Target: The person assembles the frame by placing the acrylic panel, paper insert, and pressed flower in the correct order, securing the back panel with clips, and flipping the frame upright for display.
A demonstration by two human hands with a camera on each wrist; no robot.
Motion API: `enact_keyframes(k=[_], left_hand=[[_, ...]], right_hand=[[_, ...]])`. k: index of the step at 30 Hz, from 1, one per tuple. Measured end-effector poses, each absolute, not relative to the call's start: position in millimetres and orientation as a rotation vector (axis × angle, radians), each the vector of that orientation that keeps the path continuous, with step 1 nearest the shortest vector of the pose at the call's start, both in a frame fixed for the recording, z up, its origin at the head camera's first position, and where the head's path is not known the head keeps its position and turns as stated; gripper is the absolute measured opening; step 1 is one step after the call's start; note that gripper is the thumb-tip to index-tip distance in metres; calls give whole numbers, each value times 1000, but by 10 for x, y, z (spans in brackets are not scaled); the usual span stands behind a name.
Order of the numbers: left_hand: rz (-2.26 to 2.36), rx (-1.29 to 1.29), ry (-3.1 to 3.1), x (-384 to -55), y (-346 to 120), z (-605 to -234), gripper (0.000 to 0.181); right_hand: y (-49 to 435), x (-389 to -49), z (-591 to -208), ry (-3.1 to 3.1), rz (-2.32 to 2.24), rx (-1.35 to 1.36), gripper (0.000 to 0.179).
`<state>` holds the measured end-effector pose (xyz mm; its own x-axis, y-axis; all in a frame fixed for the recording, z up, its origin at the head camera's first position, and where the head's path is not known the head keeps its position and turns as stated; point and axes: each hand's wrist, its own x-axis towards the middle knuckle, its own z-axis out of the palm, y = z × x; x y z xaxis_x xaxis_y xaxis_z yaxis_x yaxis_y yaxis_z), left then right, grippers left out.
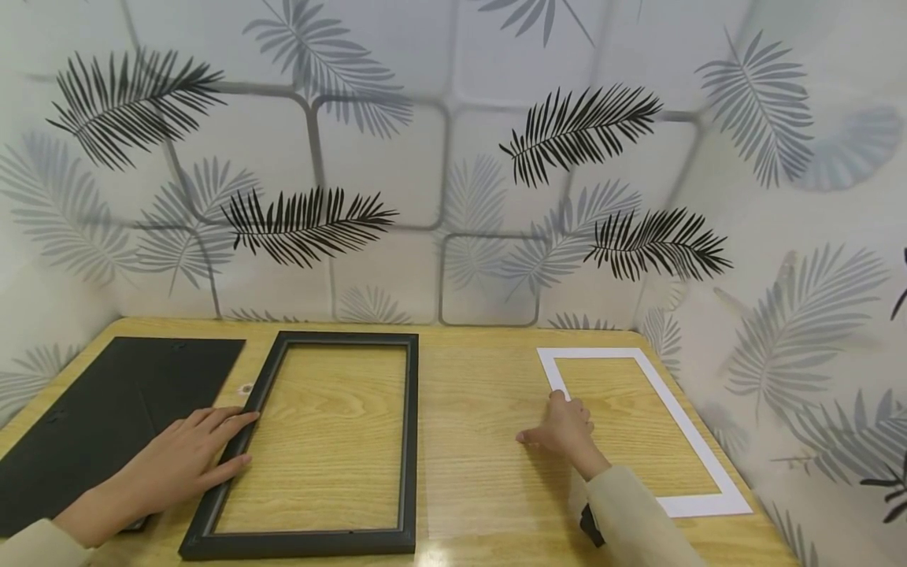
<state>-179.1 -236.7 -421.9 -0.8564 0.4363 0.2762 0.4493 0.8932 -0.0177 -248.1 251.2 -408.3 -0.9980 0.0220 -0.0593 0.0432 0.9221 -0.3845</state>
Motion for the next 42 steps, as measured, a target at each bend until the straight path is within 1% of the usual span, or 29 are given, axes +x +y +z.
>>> enact_keyframes(k=[15,34,42], left_hand=[[-61,-676,-2780,-1804,-2383,-4238,55],[-54,-682,-2782,-1810,-2374,-4247,54],[-50,-681,-2780,-1809,-2375,-4244,54]], right_hand=[[2506,-2498,-4127,2975,-806,103,89],[2476,-2486,-4082,2940,-806,218,83],[2459,-2478,-4080,2920,-834,189,90]])
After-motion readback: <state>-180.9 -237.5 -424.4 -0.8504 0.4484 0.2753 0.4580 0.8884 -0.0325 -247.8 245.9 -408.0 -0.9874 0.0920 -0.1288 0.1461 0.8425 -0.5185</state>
